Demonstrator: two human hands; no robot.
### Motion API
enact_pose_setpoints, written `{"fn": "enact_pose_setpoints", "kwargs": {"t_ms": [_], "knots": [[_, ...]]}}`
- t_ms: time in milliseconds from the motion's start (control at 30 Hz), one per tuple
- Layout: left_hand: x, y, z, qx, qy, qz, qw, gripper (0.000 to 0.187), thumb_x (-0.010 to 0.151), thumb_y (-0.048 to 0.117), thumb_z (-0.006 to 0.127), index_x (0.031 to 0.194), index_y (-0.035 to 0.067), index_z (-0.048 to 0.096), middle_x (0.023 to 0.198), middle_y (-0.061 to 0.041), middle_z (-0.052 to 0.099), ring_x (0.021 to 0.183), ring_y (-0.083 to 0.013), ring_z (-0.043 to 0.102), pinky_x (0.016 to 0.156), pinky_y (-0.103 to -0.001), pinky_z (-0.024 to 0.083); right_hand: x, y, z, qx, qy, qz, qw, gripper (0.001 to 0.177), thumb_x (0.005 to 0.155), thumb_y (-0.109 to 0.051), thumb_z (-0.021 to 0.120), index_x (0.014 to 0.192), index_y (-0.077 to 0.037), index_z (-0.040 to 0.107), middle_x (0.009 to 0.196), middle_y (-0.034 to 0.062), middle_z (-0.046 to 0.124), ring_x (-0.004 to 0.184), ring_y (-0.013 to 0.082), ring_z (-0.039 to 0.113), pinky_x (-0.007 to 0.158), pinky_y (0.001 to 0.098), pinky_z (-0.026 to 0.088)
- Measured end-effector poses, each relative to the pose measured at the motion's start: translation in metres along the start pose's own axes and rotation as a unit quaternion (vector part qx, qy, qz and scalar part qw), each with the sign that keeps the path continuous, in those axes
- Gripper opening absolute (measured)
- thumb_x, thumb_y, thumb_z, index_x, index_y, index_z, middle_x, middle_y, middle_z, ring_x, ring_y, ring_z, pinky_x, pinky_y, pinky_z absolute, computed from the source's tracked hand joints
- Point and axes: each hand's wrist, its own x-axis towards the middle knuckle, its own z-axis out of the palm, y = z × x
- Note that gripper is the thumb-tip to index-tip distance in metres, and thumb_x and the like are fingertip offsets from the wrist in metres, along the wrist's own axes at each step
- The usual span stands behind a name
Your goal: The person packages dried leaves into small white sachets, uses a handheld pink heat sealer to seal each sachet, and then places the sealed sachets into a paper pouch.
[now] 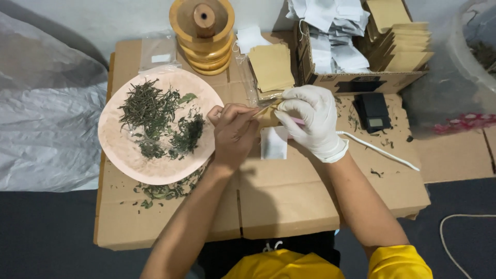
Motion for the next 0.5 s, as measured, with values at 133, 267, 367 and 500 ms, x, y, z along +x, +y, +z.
{"fn": "enact_pose_setpoints", "kwargs": {"t_ms": [133,267,367,500], "knots": [[-0.004,-0.007,0.002,0.002,0.016,0.013,1.0,0.012,0.096,0.001,0.088,0.105,0.009,0.087,0.102,0.001,0.081,0.092,-0.0189,0.076,0.1,-0.039,0.033,0.009,-0.006,-0.006,0.011,-0.018,0.006,1.0,0.013,0.103,-0.016,0.088,0.104,-0.009,0.077,0.121,0.0139,0.078,0.103,0.0425,0.074,0.086,0.0555,0.061],[0.002,-0.004,-0.001,0.04,0.009,0.042,0.998,0.012,0.095,0.004,0.09,0.105,0.011,0.087,0.104,0.004,0.081,0.094,-0.0161,0.075,0.102,-0.041,0.033,0.014,-0.007,-0.006,0.03,-0.022,0.019,0.999,0.017,0.105,-0.022,0.085,0.104,-0.008,0.075,0.117,0.0155,0.077,0.095,0.0428,0.075,0.08,0.0548,0.061],[0.003,-0.005,0.0,0.052,-0.001,0.068,0.996,0.012,0.096,0.007,0.091,0.105,0.012,0.087,0.107,0.003,0.08,0.097,-0.0178,0.075,0.103,-0.042,0.033,0.016,-0.008,-0.006,0.049,-0.025,0.018,0.998,0.017,0.104,-0.021,0.084,0.099,-0.009,0.074,0.115,0.015,0.077,0.09,0.0429,0.075,0.077,0.0548,0.061],[0.008,0.004,0.001,0.048,-0.01,0.079,0.996,0.012,0.097,0.011,0.091,0.108,0.013,0.087,0.114,0.002,0.083,0.1,-0.0192,0.077,0.105,-0.042,0.037,0.026,-0.014,-0.01,0.05,-0.031,0.007,0.998,0.016,0.102,-0.012,0.083,0.09,-0.01,0.072,0.11,0.016,0.078,0.082,0.0447,0.074,0.071,0.0547,0.06]]}}
